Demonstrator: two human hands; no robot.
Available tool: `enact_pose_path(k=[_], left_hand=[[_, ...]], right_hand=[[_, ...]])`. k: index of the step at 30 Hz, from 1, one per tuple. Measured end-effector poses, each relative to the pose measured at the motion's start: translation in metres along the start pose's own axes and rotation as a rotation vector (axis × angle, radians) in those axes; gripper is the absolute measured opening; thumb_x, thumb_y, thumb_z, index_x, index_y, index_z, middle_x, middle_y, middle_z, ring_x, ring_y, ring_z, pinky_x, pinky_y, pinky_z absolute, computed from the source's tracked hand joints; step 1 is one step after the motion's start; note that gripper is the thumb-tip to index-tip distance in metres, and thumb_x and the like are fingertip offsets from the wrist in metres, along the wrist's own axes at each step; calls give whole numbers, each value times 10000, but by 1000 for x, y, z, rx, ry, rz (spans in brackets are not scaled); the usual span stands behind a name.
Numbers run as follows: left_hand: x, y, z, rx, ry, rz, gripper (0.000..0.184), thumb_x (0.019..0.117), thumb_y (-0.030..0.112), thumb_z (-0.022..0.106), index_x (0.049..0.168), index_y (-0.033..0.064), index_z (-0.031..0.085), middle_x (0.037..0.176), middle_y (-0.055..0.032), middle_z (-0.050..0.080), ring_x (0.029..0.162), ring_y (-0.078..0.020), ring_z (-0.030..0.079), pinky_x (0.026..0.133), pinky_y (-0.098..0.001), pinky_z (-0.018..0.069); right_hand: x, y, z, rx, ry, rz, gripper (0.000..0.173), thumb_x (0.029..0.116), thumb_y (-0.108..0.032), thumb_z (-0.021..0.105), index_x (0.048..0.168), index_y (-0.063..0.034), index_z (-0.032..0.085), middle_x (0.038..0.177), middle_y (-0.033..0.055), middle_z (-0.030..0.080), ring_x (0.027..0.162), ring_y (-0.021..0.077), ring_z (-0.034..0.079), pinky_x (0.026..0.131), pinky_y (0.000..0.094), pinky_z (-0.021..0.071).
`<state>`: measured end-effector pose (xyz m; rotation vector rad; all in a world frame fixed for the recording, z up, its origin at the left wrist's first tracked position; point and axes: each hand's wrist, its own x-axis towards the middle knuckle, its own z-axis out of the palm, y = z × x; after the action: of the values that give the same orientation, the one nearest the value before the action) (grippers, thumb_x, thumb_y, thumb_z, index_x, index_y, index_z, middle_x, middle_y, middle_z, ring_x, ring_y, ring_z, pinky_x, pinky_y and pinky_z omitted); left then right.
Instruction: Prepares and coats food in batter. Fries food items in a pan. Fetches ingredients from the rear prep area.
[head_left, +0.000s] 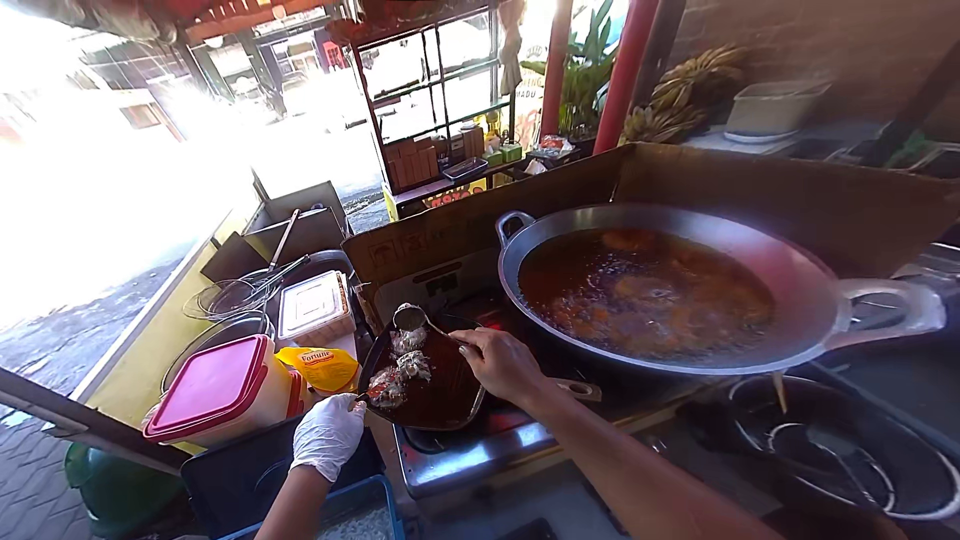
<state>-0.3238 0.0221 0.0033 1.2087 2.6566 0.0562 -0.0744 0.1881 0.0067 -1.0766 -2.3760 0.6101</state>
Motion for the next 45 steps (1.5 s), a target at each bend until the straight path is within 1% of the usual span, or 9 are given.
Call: enact_pose_path(k=[6, 8, 16, 20, 25, 29, 36, 39, 45], left_hand=[[-9, 1, -28, 66, -26, -18, 317, 991, 469, 532, 1111, 285, 761, 1104, -3, 750, 1061, -219, 703, 889, -540, 551], [-9, 7, -29, 96, -41, -21, 320, 985, 467, 527, 1080, 268, 759, 1088, -14, 747, 1050, -223, 702, 876, -539, 550], [-15, 12, -23, 99, -50, -16, 346, 993, 456, 501, 1125, 258, 751, 1142, -18, 741, 1101, -220, 693, 912, -530, 546], [-32, 14, -34, 100, -49, 6, 356, 996, 466, 492, 1144, 267, 747, 1148, -14, 739, 1106, -219, 692, 914, -522, 548], [-38, 43, -16, 110, 9, 167, 387, 1032, 429, 475, 1301, 267, 700, 1231, -31, 713, 1161, -238, 673, 974, -503, 537], [-28, 57, 0, 227, 117, 259, 354, 1030, 336, 509, 1315, 230, 690, 1217, -87, 696, 1082, -280, 696, 889, -498, 573], [-9, 53, 11, 408, 287, 398, 358, 1000, 168, 536, 1315, 225, 696, 1134, -113, 711, 986, -301, 713, 774, -461, 594], [-3, 50, 10, 472, 384, 471, 357, 976, 105, 558, 1274, 220, 717, 1064, -116, 721, 930, -301, 717, 725, -447, 590], [29, 24, 4, 561, 481, 709, 415, 941, 52, 609, 1294, 247, 710, 1025, -114, 724, 911, -306, 708, 735, -438, 579]], right_hand=[[-3, 11, 1, 57, 7, 53, 315, 1055, -257, 550, 1325, -306, 703, 1109, -3, 730, 1001, 181, 702, 859, 489, 586], [-4, 14, 0, 76, 17, 56, 312, 1057, -257, 549, 1323, -298, 706, 1160, -7, 737, 1055, 177, 702, 909, 490, 579], [-11, 14, -5, 123, 33, 82, 313, 1059, -277, 555, 1335, -307, 699, 1182, -38, 734, 1058, 142, 698, 934, 474, 576], [-17, 16, -7, 164, 70, 105, 306, 1056, -271, 567, 1327, -310, 704, 1135, -48, 738, 948, 122, 703, 877, 444, 592], [-24, 16, -6, 178, 79, 129, 305, 1056, -293, 567, 1329, -323, 700, 1149, -45, 737, 993, 136, 710, 900, 479, 592], [-32, 17, -3, 173, 90, 137, 307, 1051, -293, 568, 1324, -327, 705, 1153, -59, 738, 978, 116, 710, 894, 457, 596], [-40, 18, 1, 177, 85, 169, 308, 1050, -307, 564, 1323, -348, 702, 1097, -65, 736, 926, 104, 701, 859, 433, 597], [-43, 19, 3, 175, 85, 180, 311, 1049, -320, 559, 1324, -360, 699, 1084, -67, 735, 917, 101, 703, 859, 433, 599], [-47, 15, 7, 186, 101, 195, 305, 1046, -316, 569, 1317, -348, 707, 1082, -60, 739, 915, 104, 707, 866, 427, 599]])
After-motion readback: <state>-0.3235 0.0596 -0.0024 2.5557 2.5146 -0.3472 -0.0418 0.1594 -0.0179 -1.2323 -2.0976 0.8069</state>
